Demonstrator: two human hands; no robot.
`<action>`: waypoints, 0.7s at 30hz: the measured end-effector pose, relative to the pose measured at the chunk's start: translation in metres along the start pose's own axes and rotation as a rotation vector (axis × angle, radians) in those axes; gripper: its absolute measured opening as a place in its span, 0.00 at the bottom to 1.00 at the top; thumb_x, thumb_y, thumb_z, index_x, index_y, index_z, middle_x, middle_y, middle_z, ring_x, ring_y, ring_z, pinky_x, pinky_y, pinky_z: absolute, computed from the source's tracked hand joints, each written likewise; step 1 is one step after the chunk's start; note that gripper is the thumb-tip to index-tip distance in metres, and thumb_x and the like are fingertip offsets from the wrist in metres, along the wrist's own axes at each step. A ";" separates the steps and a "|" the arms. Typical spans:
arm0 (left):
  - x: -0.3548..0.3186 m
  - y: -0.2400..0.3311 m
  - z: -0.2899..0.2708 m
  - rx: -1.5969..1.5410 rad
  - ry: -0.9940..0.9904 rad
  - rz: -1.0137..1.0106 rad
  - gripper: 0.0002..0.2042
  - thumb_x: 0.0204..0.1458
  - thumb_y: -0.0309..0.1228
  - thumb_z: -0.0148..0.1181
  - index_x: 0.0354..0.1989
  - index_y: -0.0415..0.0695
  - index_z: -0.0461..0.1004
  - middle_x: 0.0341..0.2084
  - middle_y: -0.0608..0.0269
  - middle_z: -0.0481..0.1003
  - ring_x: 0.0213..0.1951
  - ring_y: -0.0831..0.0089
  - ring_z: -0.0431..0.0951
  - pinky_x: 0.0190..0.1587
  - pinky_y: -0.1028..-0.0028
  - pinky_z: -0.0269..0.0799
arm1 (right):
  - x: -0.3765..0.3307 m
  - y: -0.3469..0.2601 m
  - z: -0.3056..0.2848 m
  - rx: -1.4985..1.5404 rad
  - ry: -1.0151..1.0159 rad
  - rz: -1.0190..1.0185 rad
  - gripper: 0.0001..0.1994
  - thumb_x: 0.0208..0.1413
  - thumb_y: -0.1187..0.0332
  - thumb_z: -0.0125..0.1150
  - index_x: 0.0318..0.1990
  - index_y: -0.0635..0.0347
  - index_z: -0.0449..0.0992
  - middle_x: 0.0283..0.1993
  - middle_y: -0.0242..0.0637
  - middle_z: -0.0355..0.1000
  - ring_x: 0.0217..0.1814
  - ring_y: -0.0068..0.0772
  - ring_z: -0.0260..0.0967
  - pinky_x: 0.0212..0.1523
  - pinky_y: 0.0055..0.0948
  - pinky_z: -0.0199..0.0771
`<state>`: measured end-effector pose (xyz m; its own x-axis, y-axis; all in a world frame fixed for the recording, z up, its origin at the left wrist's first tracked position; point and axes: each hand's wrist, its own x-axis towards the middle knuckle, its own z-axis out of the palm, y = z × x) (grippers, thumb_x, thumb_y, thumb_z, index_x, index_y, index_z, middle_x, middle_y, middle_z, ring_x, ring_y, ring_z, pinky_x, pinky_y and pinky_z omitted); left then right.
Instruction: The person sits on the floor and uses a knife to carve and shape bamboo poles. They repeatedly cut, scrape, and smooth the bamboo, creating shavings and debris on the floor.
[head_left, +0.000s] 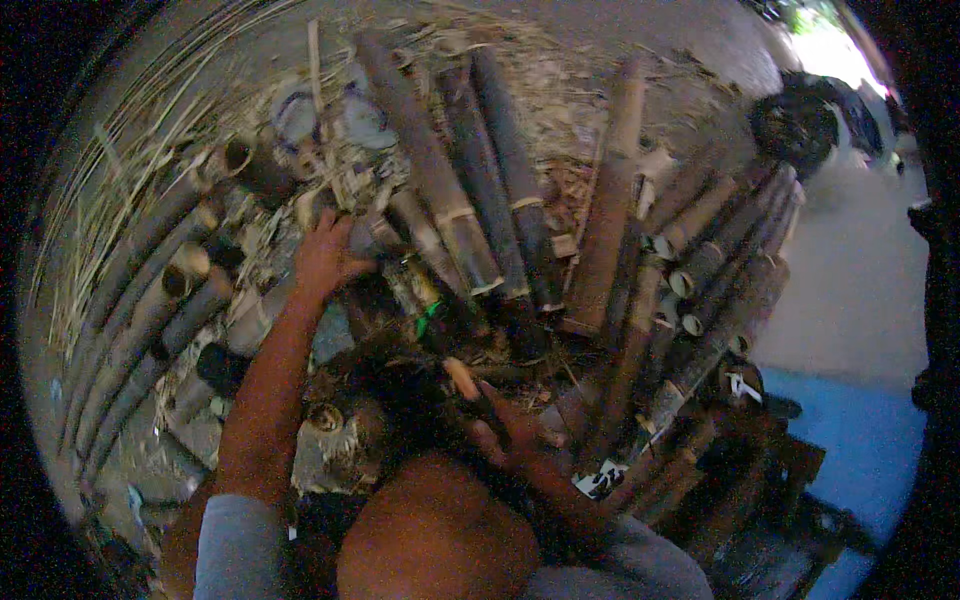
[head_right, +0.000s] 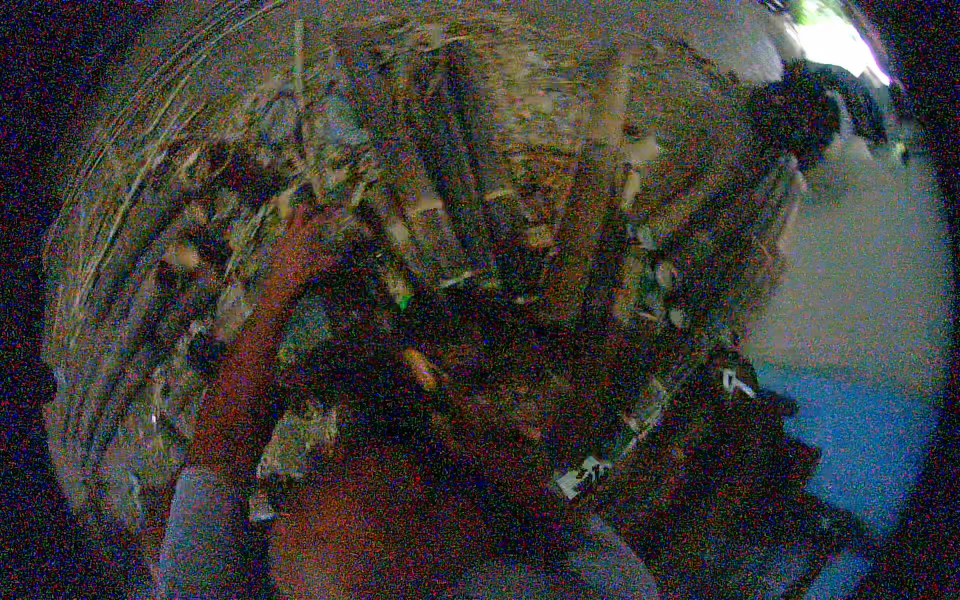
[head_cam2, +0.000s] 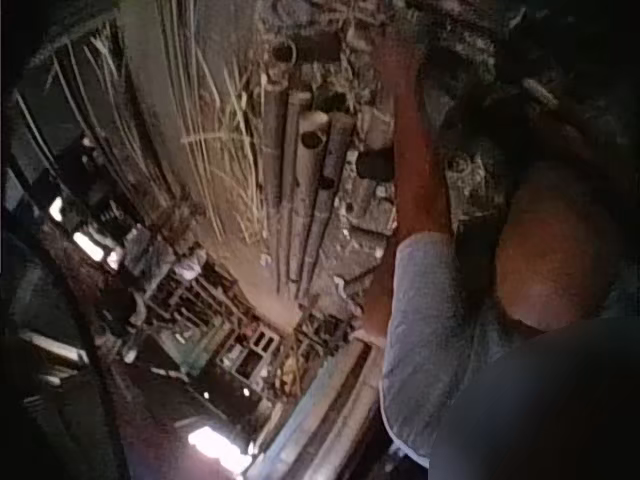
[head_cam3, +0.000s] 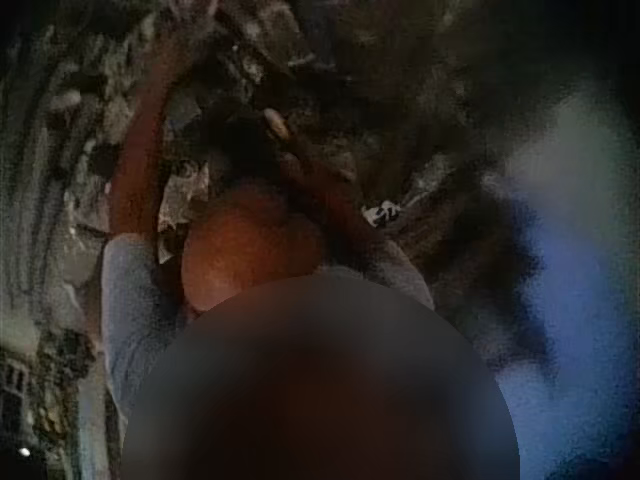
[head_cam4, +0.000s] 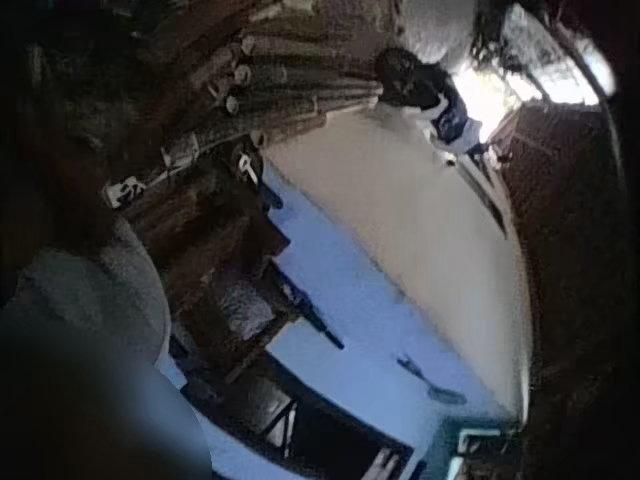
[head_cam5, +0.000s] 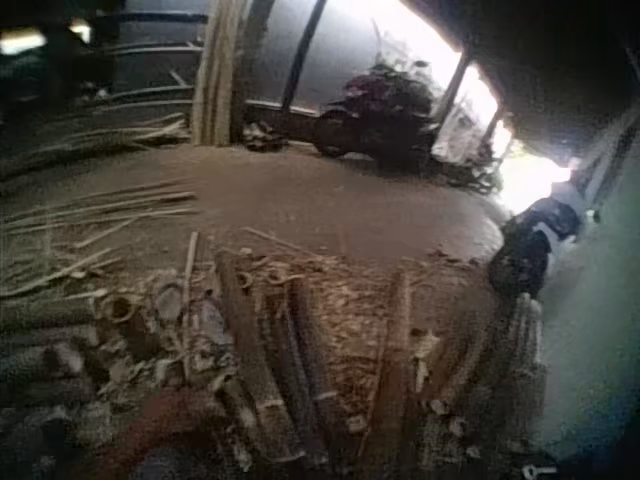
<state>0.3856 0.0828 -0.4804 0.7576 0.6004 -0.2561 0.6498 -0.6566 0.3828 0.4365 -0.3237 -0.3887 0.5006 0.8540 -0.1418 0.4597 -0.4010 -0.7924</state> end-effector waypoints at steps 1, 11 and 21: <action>0.000 -0.002 -0.004 -0.015 0.051 0.054 0.41 0.34 0.46 0.80 0.60 0.44 0.72 0.58 0.54 0.71 0.63 0.48 0.69 0.59 0.50 0.73 | -0.020 -0.007 -0.016 0.036 -0.008 0.017 0.32 0.66 0.61 0.60 0.73 0.64 0.61 0.56 0.55 0.78 0.58 0.53 0.78 0.60 0.44 0.75; 0.023 -0.012 -0.003 -0.019 -0.017 0.099 0.43 0.29 0.50 0.78 0.60 0.45 0.76 0.61 0.51 0.68 0.63 0.44 0.67 0.65 0.50 0.67 | 0.058 -0.014 0.009 -0.102 0.119 -0.138 0.29 0.66 0.64 0.59 0.71 0.65 0.65 0.54 0.53 0.79 0.49 0.47 0.80 0.50 0.40 0.78; 0.025 -0.025 0.016 0.057 -0.010 0.068 0.49 0.32 0.59 0.77 0.66 0.49 0.73 0.66 0.49 0.65 0.67 0.40 0.63 0.67 0.49 0.64 | 0.074 0.001 0.019 -0.040 0.161 -0.151 0.26 0.66 0.61 0.59 0.69 0.60 0.70 0.43 0.50 0.81 0.38 0.44 0.79 0.42 0.42 0.77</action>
<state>0.3891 0.1064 -0.5106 0.8004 0.5490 -0.2407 0.5992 -0.7207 0.3487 0.4598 -0.2545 -0.4110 0.5330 0.8427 0.0756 0.5653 -0.2882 -0.7729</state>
